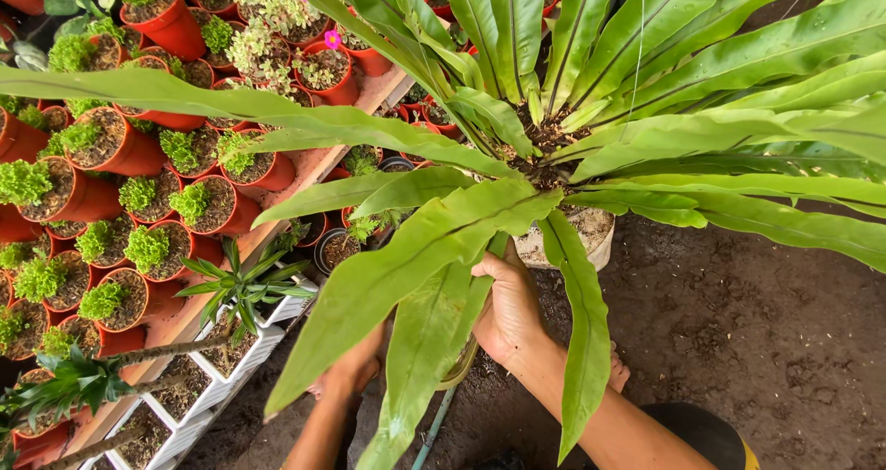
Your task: The person wipes the leaves of a large potted fern with a wet cloth, repeatedly dipping the cloth into a small container of water. The person handles each leaf individually, wiping both sides and moving around the plant to reach different leaves.
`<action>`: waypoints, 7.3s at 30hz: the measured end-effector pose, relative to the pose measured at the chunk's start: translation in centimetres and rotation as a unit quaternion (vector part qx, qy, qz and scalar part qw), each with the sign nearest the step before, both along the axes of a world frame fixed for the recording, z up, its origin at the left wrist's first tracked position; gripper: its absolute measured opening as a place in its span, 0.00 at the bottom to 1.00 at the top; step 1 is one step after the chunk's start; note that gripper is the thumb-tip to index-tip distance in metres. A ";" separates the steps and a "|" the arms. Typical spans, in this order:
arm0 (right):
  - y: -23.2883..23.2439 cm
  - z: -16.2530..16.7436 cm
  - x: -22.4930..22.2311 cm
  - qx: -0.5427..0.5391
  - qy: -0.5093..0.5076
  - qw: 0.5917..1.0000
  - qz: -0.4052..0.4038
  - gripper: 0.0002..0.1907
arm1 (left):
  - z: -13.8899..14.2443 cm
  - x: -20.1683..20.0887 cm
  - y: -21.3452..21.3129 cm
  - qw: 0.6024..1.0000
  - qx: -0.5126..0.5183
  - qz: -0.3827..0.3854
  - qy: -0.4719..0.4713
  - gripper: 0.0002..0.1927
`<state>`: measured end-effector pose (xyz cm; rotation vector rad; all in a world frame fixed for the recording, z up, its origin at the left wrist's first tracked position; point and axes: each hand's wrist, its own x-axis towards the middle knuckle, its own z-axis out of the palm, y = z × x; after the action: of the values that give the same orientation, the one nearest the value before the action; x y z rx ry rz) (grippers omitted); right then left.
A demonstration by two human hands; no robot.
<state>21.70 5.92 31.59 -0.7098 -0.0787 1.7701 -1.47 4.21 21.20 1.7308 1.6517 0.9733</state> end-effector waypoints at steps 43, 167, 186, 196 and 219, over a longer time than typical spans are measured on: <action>-1.4 -0.4 -0.3 0.025 -0.021 0.999 0.001 0.35 | 11.9 10.7 9.1 0.943 0.053 -0.300 0.134 0.19; 6.2 -19.3 18.0 0.124 -0.357 0.919 0.112 0.23 | -12.6 -1.9 -12.8 0.837 -0.473 0.076 -0.265 0.14; -5.4 -11.0 10.8 -0.160 -0.344 0.912 0.156 0.42 | -17.7 2.1 -5.4 0.955 -0.179 -0.050 0.231 0.12; -6.5 -4.3 5.1 -0.034 -0.174 0.971 0.163 0.40 | -17.7 0.3 -6.5 0.950 -0.160 -0.040 0.267 0.16; -10.6 2.6 0.5 0.022 0.021 1.000 -0.009 0.30 | 17.6 7.8 -7.3 0.951 0.208 -0.229 0.007 0.17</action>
<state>22.19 -4.64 34.17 -0.6401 -0.0828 1.7605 6.37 -3.07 38.78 2.2652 1.0114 1.1276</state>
